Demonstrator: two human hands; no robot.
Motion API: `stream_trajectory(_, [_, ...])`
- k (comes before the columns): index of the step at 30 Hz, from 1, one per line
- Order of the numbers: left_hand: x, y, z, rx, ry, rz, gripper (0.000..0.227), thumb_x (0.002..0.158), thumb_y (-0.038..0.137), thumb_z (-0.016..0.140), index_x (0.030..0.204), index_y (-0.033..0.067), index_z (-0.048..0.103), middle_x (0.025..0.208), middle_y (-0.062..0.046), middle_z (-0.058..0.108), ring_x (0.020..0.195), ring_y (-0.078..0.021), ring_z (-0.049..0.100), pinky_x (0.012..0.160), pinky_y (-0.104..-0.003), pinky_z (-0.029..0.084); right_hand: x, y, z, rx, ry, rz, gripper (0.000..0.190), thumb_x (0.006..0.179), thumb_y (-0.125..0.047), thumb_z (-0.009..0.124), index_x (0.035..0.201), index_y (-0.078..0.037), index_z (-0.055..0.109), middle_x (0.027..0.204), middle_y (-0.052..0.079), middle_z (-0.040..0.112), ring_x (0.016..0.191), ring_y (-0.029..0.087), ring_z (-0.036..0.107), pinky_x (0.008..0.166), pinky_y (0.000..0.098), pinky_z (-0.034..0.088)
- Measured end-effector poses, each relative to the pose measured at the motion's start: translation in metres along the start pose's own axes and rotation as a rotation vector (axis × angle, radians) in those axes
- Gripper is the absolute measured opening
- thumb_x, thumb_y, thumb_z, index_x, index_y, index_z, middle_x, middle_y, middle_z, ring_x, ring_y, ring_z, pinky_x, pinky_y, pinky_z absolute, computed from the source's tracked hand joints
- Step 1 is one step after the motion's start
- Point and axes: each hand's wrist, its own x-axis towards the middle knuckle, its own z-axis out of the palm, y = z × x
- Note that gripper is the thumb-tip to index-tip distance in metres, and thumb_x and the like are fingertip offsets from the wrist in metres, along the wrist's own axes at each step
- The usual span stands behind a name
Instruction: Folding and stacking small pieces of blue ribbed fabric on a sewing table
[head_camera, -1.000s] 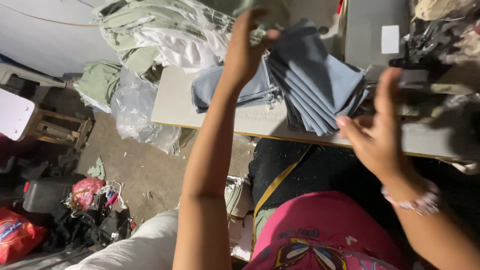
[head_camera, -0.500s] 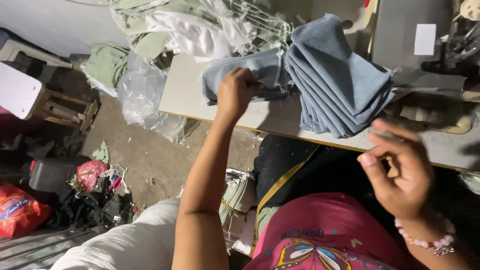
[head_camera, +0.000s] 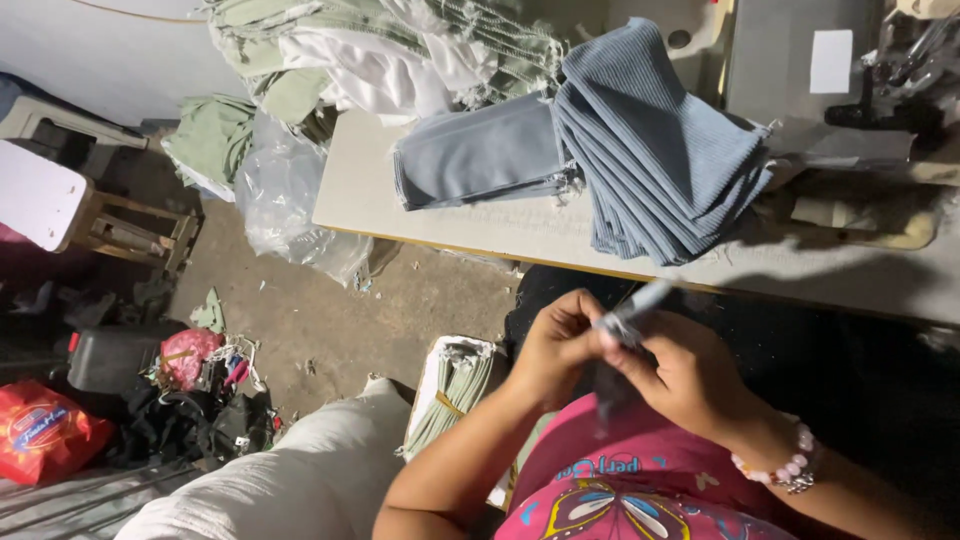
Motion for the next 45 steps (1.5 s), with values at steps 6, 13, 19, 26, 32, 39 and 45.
stream_trajectory(6, [-0.002,0.038,0.006,1.452,0.014,0.505,0.023,0.075,0.018,0.084,0.092,0.0184,0.068,0.073,-0.002,0.063,0.067,-0.0239,0.067,0.062,-0.036,0.054,-0.047,0.048,-0.015,-0.31,0.032,0.165,0.016,0.085,-0.026,0.079,0.09,-0.016,0.067,0.069,0.002,0.063,0.069,0.026,0.067,0.066,0.0362,0.054])
stream_trajectory(13, [-0.012,0.019,0.03,1.777,-0.374,1.084,0.017,0.102,0.017,0.05,0.09,0.0138,0.061,0.075,-0.004,0.051,0.064,-0.023,0.059,0.057,-0.037,0.048,-0.088,0.067,-0.004,-0.477,0.068,0.167,0.053,0.065,-0.013,0.081,0.117,-0.022,0.073,0.088,-0.002,0.071,0.082,0.023,0.073,0.077,0.0379,0.06])
stream_trajectory(19, [0.0,-0.002,-0.001,1.117,0.186,-0.175,0.029,0.075,0.006,0.076,0.103,0.0142,0.074,0.092,-0.01,0.076,0.098,-0.0361,0.074,0.083,-0.045,0.058,-0.1,0.082,-0.014,-0.267,0.24,0.318,0.033,0.085,-0.008,0.078,0.115,-0.02,0.075,0.092,0.0,0.076,0.085,0.025,0.073,0.079,0.0352,0.058])
stream_trajectory(26, [-0.027,0.0,0.014,-0.282,0.022,-0.589,0.018,0.097,0.022,0.07,0.106,0.0069,0.066,0.063,-0.004,0.056,0.063,-0.0171,0.066,0.061,-0.033,0.052,-0.089,0.082,-0.027,0.8,0.146,0.837,0.021,0.091,-0.003,0.063,0.109,-0.005,0.072,0.098,0.018,0.075,0.089,0.035,0.072,0.076,0.0472,0.058])
stream_trajectory(32, [-0.005,0.023,-0.022,0.23,-0.585,-0.54,0.016,0.086,0.002,0.075,0.101,0.004,0.07,0.094,-0.004,0.071,0.086,-0.0133,0.068,0.081,-0.028,0.058,-0.062,0.047,-0.09,1.418,-0.358,0.641,0.022,0.093,-0.014,0.063,0.076,-0.002,0.071,0.117,0.025,0.067,0.103,0.034,0.066,0.091,0.046,0.047])
stream_trajectory(39, [0.003,0.028,0.014,-0.255,0.28,-0.454,0.011,0.098,0.009,0.064,0.101,0.0166,0.057,0.094,-0.009,0.067,0.091,-0.0262,0.069,0.088,-0.053,0.061,-0.062,0.071,-0.069,0.015,-0.253,0.298,0.038,0.08,-0.006,0.076,0.117,-0.002,0.071,0.124,0.012,0.066,0.116,0.026,0.064,0.106,0.0341,0.047])
stream_trajectory(45, [-0.023,0.03,0.008,-0.333,-0.303,-0.684,0.028,0.091,0.022,0.076,0.11,0.0031,0.069,0.087,-0.008,0.072,0.075,-0.0187,0.069,0.072,-0.031,0.056,-0.082,0.079,-0.062,1.536,0.048,0.748,0.018,0.098,-0.012,0.062,0.109,0.0,0.07,0.132,0.029,0.065,0.113,0.037,0.063,0.1,0.0484,0.046])
